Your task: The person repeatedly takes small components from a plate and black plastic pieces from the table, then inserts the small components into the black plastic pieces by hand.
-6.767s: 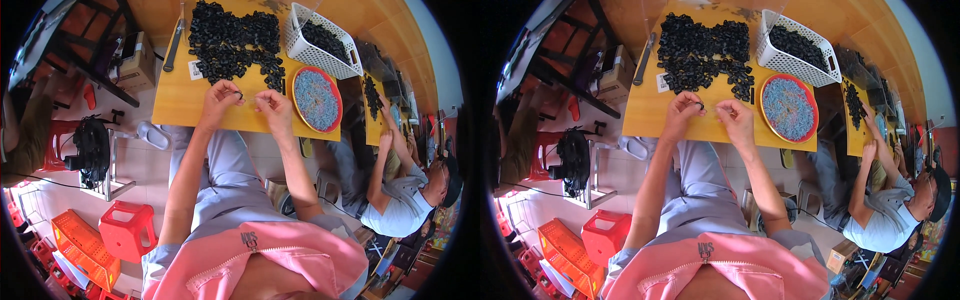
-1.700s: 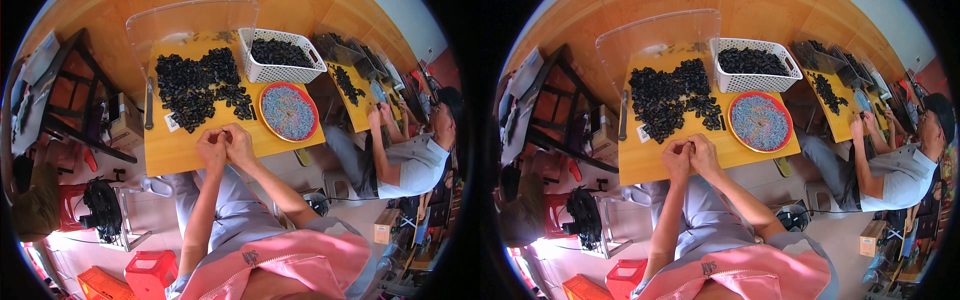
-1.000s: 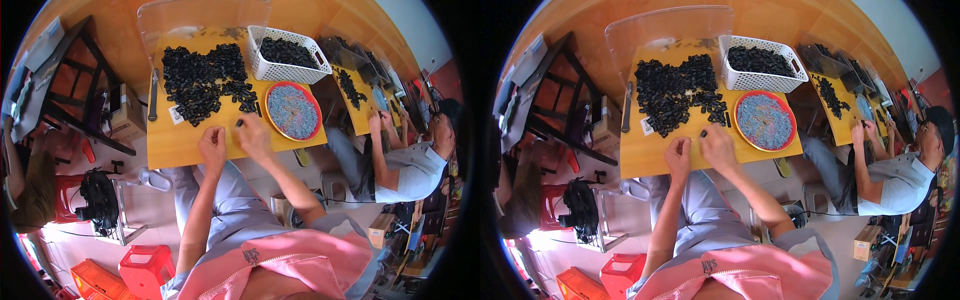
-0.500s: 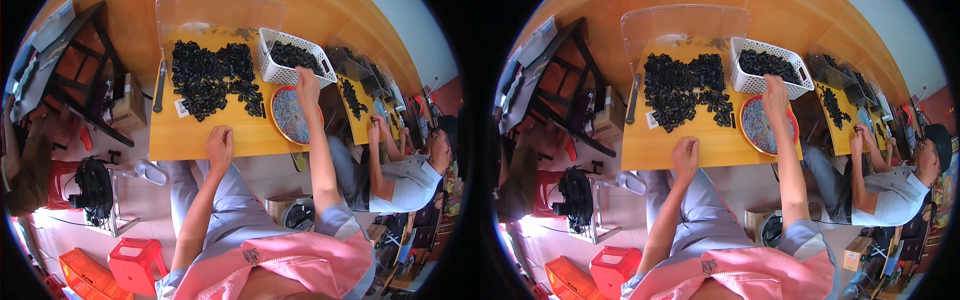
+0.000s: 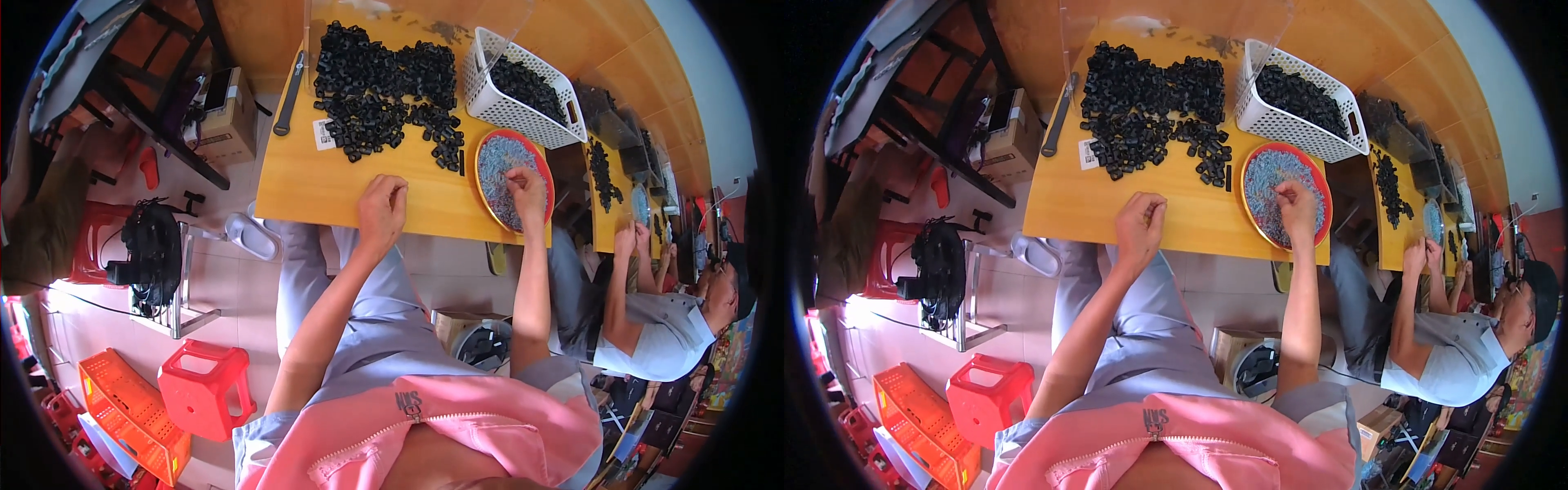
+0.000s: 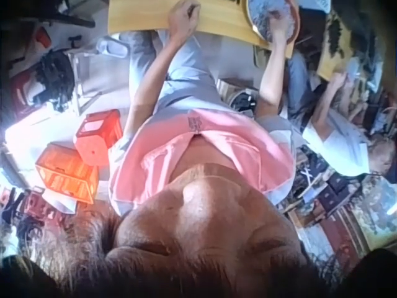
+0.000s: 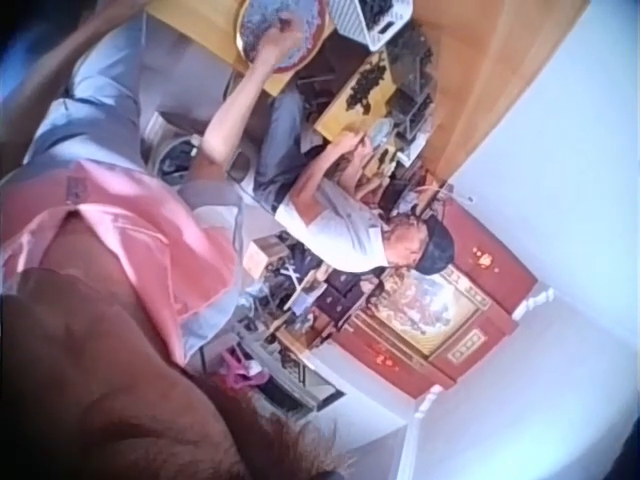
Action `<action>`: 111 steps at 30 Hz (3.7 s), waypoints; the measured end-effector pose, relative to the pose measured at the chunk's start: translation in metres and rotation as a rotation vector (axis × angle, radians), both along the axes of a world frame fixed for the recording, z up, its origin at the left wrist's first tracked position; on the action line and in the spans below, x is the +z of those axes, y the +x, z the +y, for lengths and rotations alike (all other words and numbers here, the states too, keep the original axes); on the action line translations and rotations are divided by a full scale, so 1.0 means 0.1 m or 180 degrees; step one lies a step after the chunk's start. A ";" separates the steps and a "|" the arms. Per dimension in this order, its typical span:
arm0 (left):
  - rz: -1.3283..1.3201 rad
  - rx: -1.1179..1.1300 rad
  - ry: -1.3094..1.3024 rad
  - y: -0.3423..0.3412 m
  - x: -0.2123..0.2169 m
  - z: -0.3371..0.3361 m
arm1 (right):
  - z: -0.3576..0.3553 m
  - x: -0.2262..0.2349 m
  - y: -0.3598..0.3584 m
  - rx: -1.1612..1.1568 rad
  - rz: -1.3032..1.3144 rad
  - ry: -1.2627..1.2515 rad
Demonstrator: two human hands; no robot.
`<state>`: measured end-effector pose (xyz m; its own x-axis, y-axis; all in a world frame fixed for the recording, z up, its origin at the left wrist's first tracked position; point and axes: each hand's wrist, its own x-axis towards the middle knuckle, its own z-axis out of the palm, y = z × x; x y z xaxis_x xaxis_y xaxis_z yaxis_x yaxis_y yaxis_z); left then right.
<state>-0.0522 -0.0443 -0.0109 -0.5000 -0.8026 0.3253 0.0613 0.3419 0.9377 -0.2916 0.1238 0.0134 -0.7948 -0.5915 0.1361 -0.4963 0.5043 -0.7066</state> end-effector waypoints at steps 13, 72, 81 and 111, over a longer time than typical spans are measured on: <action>-0.0087 -0.0038 -0.0070 0.00 -0.01 0.00 | 0.06 0.22 0.13 -0.0564 -0.0941 -0.0979; 0.0742 -0.1421 0.1882 -0.04 0.04 -0.17 | -0.76 0.15 1.53 0.0539 -0.1585 -0.1639; 0.0740 -0.1685 0.1940 -0.02 0.01 -0.21 | -0.77 0.17 1.46 0.0580 -0.1863 -0.1538; 0.1575 -0.1556 0.2838 0.00 -0.06 -0.31 | -1.05 0.37 1.26 0.0507 -0.1563 -0.1414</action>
<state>-0.0526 -0.0756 -0.0174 -0.7991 -0.6010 -0.0161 0.4373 -0.5993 0.6706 -0.1652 0.0184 0.0505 -0.7342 -0.6778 0.0390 -0.1094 0.0614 -0.9921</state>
